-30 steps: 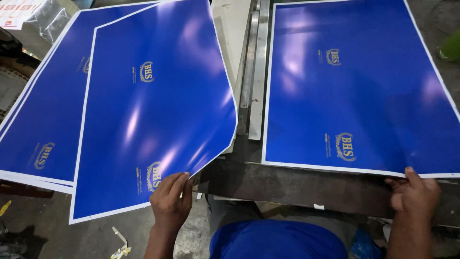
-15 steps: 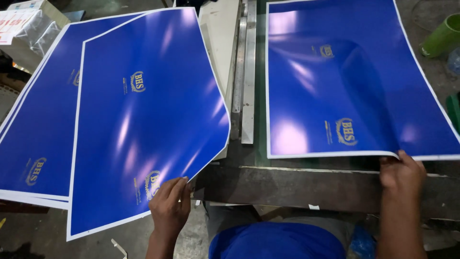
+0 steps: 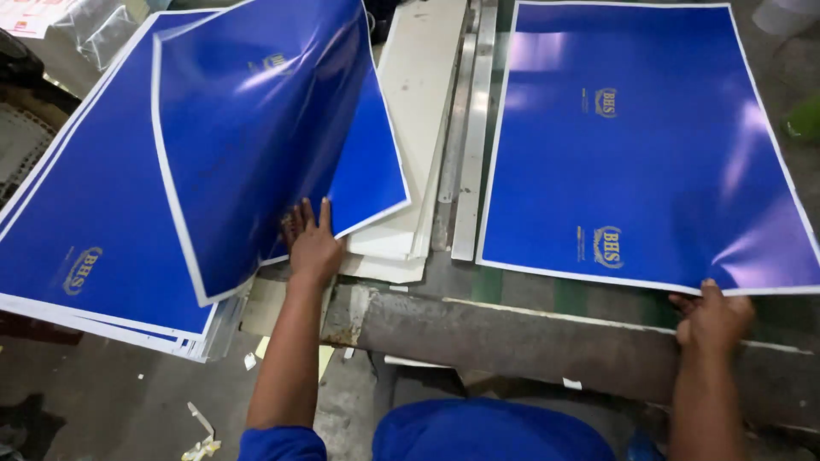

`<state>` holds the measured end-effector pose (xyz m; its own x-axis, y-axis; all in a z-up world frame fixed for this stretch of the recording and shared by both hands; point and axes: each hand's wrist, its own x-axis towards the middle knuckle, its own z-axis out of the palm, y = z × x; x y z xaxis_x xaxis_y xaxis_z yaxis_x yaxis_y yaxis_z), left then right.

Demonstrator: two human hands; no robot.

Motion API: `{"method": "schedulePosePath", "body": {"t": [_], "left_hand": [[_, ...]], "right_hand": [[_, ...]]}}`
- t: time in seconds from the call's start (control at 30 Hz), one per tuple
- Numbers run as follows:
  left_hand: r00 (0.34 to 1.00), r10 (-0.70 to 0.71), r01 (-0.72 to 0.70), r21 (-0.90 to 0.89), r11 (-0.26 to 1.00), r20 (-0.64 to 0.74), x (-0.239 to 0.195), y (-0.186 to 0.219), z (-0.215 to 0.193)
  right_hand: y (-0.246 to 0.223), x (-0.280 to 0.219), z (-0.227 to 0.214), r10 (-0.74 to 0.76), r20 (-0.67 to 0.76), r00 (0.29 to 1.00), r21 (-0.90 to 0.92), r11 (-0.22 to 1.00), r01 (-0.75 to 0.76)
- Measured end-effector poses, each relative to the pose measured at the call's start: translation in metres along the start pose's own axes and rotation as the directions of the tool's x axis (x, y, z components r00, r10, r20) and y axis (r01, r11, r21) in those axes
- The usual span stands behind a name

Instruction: Feeding and organizing printed sheets into a finishing machine.

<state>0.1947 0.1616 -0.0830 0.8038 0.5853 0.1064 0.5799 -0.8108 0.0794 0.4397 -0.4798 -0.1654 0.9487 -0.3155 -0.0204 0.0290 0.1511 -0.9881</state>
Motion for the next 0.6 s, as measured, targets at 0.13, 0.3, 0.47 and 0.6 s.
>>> {"method": "schedulePosePath", "body": {"t": [0.13,0.3,0.47,0.6], "left_hand": [[1.0,0.003,-0.003,-0.034,0.999,-0.011,-0.009,0.014,-0.022],[0.998,0.01,-0.014,-0.07,0.997,-0.056,-0.017,0.01,-0.02],[0.999,0.009,-0.013,-0.07,0.997,-0.053,-0.018,0.011,-0.023],[0.998,0.0,-0.007,-0.12,0.993,-0.064,-0.016,0.012,-0.026]], "right_hand": [[-0.006,-0.004,0.002,-0.013,0.068,0.998,-0.039,0.999,0.016],[-0.012,-0.011,0.004,-0.014,0.052,0.999,0.014,1.0,0.013],[-0.011,-0.013,-0.001,-0.049,0.075,0.996,-0.009,0.999,0.05],[-0.01,-0.006,-0.002,-0.043,0.048,0.998,-0.027,0.999,0.044]]}}
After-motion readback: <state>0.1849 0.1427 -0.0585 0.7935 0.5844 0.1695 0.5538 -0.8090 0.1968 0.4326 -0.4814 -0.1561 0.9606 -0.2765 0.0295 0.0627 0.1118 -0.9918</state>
